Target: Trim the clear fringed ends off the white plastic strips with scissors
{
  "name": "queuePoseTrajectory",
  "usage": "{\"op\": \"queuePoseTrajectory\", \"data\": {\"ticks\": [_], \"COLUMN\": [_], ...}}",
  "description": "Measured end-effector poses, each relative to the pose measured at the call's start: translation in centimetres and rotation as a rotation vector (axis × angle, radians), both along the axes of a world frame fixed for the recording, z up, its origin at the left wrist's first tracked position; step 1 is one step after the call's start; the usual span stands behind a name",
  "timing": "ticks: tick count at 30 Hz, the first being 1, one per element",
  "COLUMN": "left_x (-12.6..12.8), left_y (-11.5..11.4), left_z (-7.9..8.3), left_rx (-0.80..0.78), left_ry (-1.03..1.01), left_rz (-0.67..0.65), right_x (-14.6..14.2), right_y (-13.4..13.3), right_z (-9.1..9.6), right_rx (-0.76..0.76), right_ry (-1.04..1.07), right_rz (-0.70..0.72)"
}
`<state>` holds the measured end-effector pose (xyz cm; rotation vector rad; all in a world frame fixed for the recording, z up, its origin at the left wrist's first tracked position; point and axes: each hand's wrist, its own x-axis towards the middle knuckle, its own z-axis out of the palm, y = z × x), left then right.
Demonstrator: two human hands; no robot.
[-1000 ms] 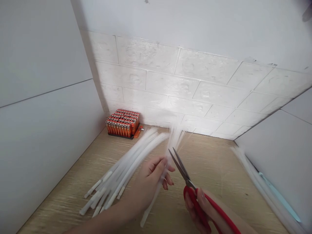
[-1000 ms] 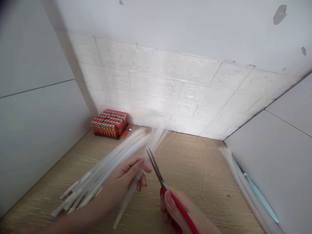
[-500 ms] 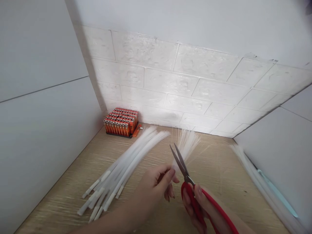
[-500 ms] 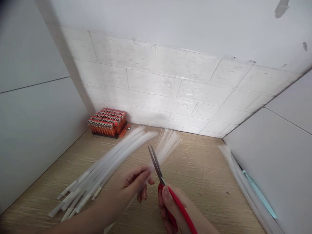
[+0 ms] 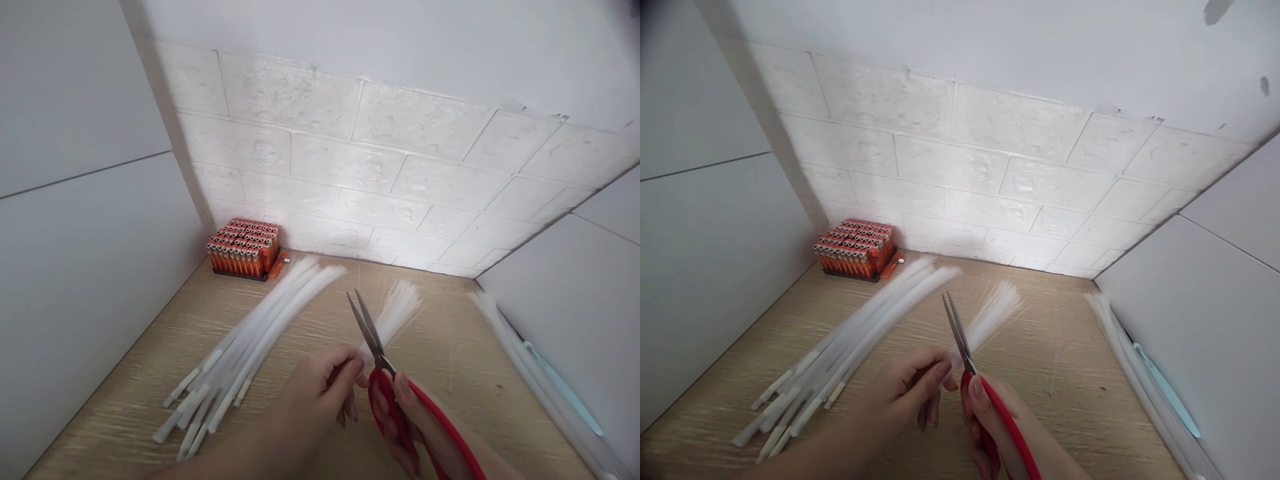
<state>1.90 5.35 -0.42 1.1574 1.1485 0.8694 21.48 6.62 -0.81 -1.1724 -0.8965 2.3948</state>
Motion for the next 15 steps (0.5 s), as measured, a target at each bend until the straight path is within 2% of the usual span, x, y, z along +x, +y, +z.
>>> {"op": "queuePoseTrajectory", "data": {"ticks": [6,15], "left_x": [0.1,0.0], "left_y": [0.1,0.1], "left_z": [-0.1,0.1], "left_rx": [0.007,0.000], "left_ry": [-0.009,-0.010], "left_rz": [0.007,0.000], "right_x": [0.1,0.6], "right_y": [-0.4,-0.5], "right_z": [-0.8,0.2], "right_rx": [-0.079,-0.033], "right_ry": [-0.027,-0.147], "right_rz": [-0.033,0.025]}}
